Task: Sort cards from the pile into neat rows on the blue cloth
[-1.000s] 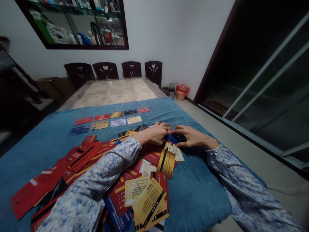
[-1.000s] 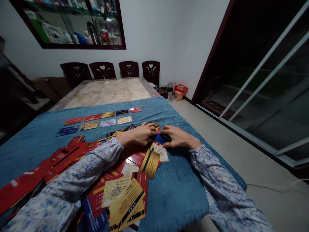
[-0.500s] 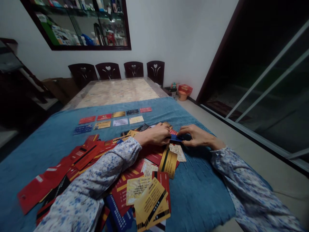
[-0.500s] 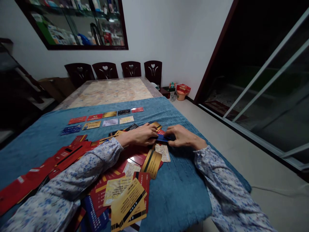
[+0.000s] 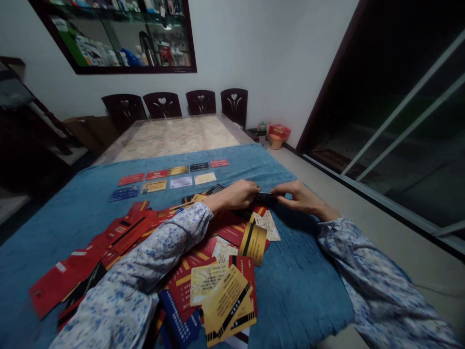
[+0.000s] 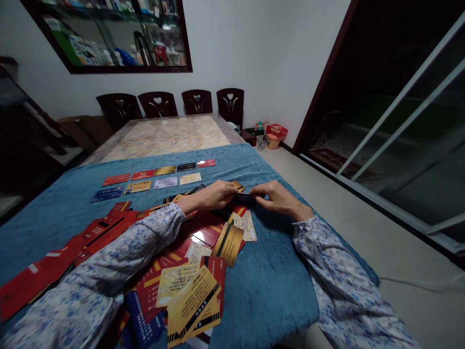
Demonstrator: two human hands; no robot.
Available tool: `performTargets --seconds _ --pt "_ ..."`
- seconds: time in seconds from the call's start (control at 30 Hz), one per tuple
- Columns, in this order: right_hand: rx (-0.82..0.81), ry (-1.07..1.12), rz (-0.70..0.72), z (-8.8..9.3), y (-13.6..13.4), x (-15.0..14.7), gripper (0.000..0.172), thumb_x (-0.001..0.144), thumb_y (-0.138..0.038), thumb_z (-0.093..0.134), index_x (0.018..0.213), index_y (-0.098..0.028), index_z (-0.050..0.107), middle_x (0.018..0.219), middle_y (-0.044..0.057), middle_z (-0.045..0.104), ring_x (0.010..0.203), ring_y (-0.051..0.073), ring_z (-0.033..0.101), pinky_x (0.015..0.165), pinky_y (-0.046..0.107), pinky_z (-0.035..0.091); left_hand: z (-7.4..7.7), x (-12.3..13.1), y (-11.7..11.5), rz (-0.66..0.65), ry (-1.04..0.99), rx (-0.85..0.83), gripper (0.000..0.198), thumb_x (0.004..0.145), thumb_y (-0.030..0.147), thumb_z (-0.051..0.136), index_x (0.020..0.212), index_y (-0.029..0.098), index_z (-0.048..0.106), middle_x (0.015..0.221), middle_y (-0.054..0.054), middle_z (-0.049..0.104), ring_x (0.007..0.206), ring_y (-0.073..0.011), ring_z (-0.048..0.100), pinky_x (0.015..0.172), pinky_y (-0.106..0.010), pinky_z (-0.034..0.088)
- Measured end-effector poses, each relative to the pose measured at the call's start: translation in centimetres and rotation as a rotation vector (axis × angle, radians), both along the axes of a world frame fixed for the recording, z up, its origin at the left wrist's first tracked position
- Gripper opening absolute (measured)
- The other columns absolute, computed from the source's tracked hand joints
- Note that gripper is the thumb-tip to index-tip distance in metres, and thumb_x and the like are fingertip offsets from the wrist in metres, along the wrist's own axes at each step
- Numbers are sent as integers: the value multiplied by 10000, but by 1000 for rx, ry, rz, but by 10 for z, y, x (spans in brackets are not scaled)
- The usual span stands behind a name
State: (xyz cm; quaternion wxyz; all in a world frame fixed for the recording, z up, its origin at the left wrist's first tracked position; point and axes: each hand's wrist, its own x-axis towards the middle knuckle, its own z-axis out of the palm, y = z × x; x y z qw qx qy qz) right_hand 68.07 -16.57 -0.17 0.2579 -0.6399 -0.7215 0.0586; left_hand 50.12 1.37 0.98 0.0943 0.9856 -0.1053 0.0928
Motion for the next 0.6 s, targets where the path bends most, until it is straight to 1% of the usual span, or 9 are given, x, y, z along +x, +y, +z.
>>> performTargets --seconds 0.13,0.23,0.37,0.5,0.6 --pt "18 -4 -19 -7 2 4 319 856 -178 507 1084 -184 731 766 40 735 669 170 652 672 303 501 -6 3 1 21 -12 -37 301 830 15 481 999 123 706 1006 -117 740 893 -194 683 807 -277 514" --pt "19 9 -39 -9 4 4 359 851 -173 524 1177 -193 672 814 47 748 708 184 676 689 307 507 -10 4 2 27 -17 -75 349 824 22 501 1098 128 689 1098 -129 739 996 -216 697 879 -298 531" --pt "17 3 -64 -10 5 2 346 837 -168 542 1170 -211 627 875 55 755 764 193 693 728 309 517 -15 3 3 39 -21 -105 419 853 51 520 1245 148 628 1178 -136 725 1071 -234 696 923 -333 543" --pt "19 -4 -69 -11 4 1 318 827 -168 553 1136 -203 617 868 53 732 758 185 671 720 296 512 -14 0 -1 107 -17 -65 446 863 50 494 1281 166 602 1218 -135 713 1093 -242 690 943 -367 545" --pt "32 -18 -60 -10 4 -1 319 805 -154 564 1117 -199 608 925 69 729 800 193 669 744 307 517 -12 -2 -6 145 -6 -18 480 856 45 478 1305 177 584 1232 -124 703 1092 -240 683 946 -369 541"
